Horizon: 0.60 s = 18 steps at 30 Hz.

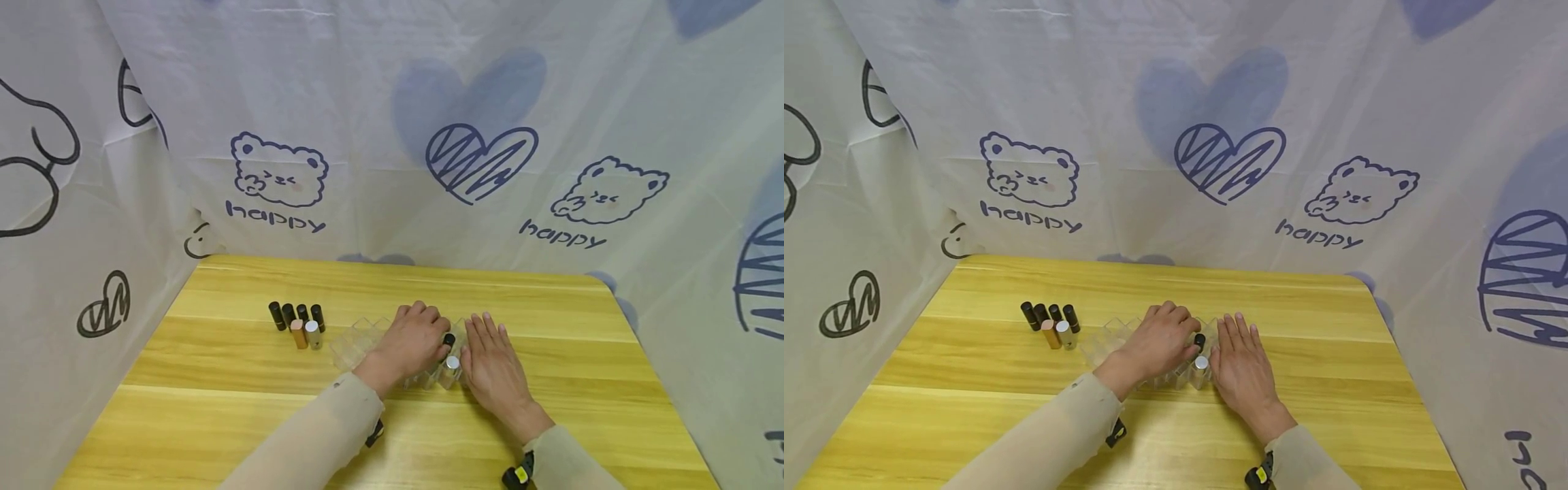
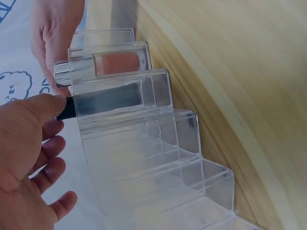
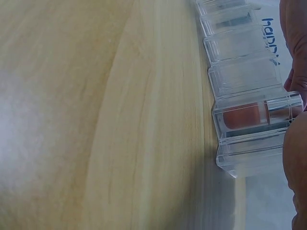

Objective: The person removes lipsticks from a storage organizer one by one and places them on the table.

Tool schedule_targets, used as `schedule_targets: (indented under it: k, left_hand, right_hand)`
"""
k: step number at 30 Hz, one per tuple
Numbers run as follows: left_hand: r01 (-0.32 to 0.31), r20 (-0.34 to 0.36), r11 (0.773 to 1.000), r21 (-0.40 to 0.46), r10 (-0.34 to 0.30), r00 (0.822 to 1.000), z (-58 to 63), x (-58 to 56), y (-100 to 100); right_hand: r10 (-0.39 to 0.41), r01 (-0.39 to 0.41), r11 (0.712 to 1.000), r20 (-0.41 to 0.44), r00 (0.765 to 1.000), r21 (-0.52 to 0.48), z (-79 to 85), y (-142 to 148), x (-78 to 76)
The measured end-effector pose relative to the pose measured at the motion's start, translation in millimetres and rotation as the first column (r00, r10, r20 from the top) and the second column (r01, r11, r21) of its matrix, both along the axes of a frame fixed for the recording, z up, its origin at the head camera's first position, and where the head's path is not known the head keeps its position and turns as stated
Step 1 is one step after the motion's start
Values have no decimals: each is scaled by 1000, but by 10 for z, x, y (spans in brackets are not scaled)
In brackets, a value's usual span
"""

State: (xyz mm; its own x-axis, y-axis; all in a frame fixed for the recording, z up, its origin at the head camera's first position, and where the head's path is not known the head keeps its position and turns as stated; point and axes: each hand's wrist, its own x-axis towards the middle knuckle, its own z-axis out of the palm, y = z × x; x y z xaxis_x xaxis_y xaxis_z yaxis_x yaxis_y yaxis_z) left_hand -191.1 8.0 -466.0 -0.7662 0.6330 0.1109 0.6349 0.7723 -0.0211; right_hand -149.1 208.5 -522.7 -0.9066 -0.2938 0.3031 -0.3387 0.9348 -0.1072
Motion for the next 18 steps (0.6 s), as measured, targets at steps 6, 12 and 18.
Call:
schedule_targets:
  k: [6, 12, 18]
  left_hand:
    - [-3, 6, 1000, 6, 3, 1000, 16, 2, 13]
    - [-3, 17, 1000, 5, 3, 1000, 10, -14, 18]
    - [1, 23, 1000, 10, -1, 1000, -7, -17, 39]
  right_hand:
    - [-1, 1, 1000, 5, 1000, -11, -2, -6, -1]
    - [4, -5, 1000, -8, 1000, -10, -9, 0, -5]
    - [1, -1, 1000, -5, 1000, -2, -5, 4, 2]
